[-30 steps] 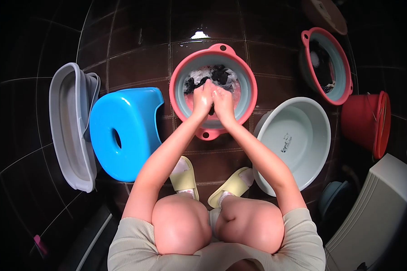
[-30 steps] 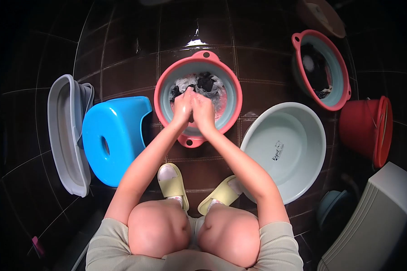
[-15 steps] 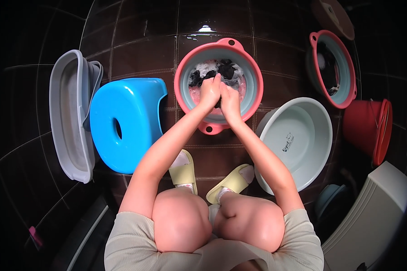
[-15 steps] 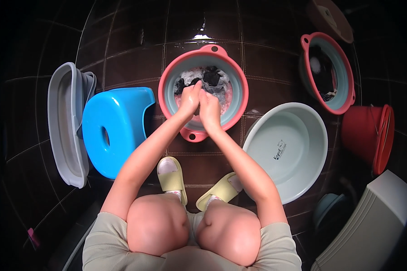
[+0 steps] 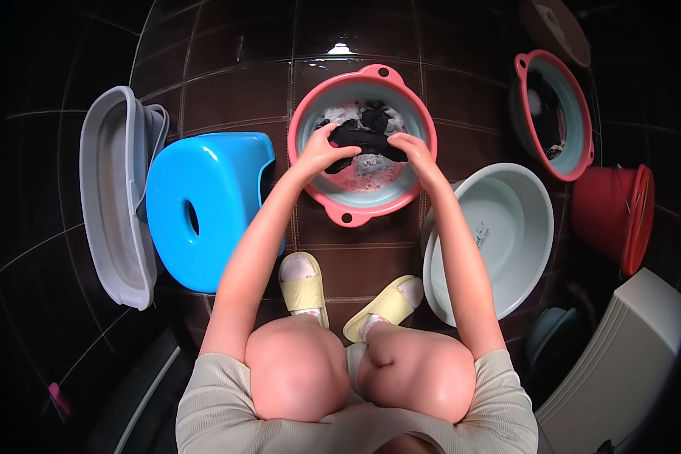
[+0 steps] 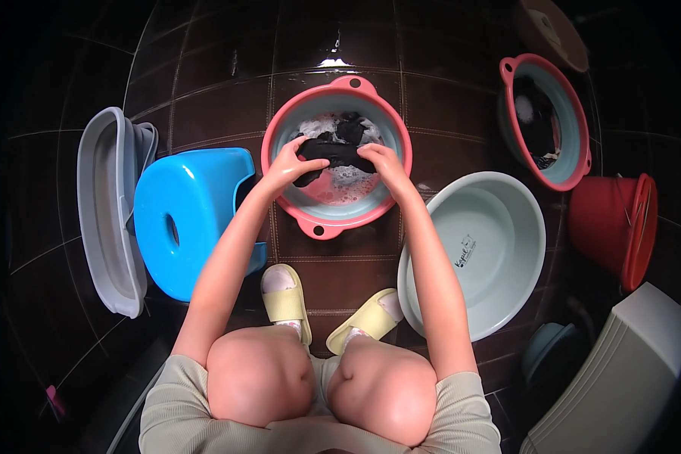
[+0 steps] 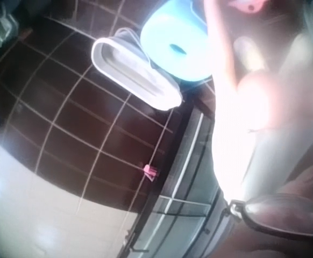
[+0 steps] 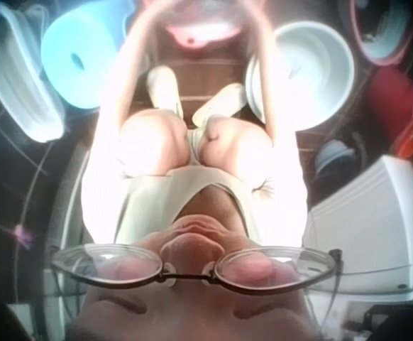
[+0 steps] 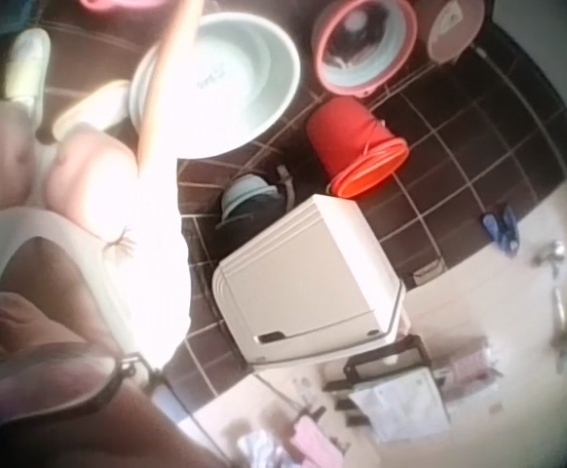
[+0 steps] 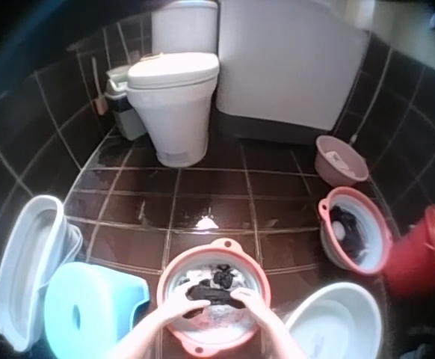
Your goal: The person rearranges slippers on a ledge, positions washbasins on the floor, and hand-washes socks in a basin of soapy water by scrubbing and wringing them.
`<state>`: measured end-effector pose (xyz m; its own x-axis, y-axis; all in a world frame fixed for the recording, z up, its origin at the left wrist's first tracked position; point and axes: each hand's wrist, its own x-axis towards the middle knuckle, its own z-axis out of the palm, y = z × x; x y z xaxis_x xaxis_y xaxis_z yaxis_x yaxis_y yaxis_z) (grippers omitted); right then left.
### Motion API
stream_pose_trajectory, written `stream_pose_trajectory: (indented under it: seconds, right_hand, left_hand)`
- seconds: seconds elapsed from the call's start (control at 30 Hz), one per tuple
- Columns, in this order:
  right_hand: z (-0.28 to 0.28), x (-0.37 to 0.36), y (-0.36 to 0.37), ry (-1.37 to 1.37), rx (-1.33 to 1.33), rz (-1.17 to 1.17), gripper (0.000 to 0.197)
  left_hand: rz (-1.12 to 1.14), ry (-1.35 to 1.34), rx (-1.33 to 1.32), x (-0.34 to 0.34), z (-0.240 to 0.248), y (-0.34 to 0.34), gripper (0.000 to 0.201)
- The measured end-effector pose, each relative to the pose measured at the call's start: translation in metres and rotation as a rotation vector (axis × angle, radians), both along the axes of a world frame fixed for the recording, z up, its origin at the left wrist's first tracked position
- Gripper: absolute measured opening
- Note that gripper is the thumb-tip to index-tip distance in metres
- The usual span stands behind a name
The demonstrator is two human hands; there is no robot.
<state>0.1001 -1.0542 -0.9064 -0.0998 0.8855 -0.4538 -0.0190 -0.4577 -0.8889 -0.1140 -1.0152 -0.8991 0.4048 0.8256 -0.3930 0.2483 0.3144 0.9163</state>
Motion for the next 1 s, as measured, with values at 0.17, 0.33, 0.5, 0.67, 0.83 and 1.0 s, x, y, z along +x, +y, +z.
stream_pose_trajectory:
  seconds: [0.17, 0.33, 0.5, 0.67, 0.83, 1.0]
  right_hand:
    - [0.009, 0.013, -0.003, 0.408, -0.381, -0.305, 0.024]
    - [0.005, 0.015, -0.003, 0.342, -0.424, -0.259, 0.023]
    - [-0.001, -0.009, 0.001, -0.925, 0.323, 0.470, 0.019]
    - [-0.039, -0.033, -0.022, -1.313, 0.502, 0.681, 0.025]
    - [-0.052, -0.037, -0.021, -1.414, 0.405, 0.678, 0.025]
    - [-0.044, -0.018, -0.009, -0.529, 0.052, 0.105, 0.021]
  left_hand:
    - [-0.270, 0.253, 0.290, -0.014, -0.008, 0.002, 0.060]
    - [-0.403, 0.291, 0.007, -0.008, 0.016, 0.003, 0.062]
    - [-0.402, 0.470, 0.117, -0.005, -0.010, 0.004, 0.047]
    - [-0.671, 1.067, 0.527, 0.027, -0.035, -0.026, 0.031]
    - [-0.584, 1.078, 0.580, 0.026, -0.045, -0.024, 0.018]
    - [-0.107, 0.425, 0.057, 0.022, -0.046, -0.007, 0.036]
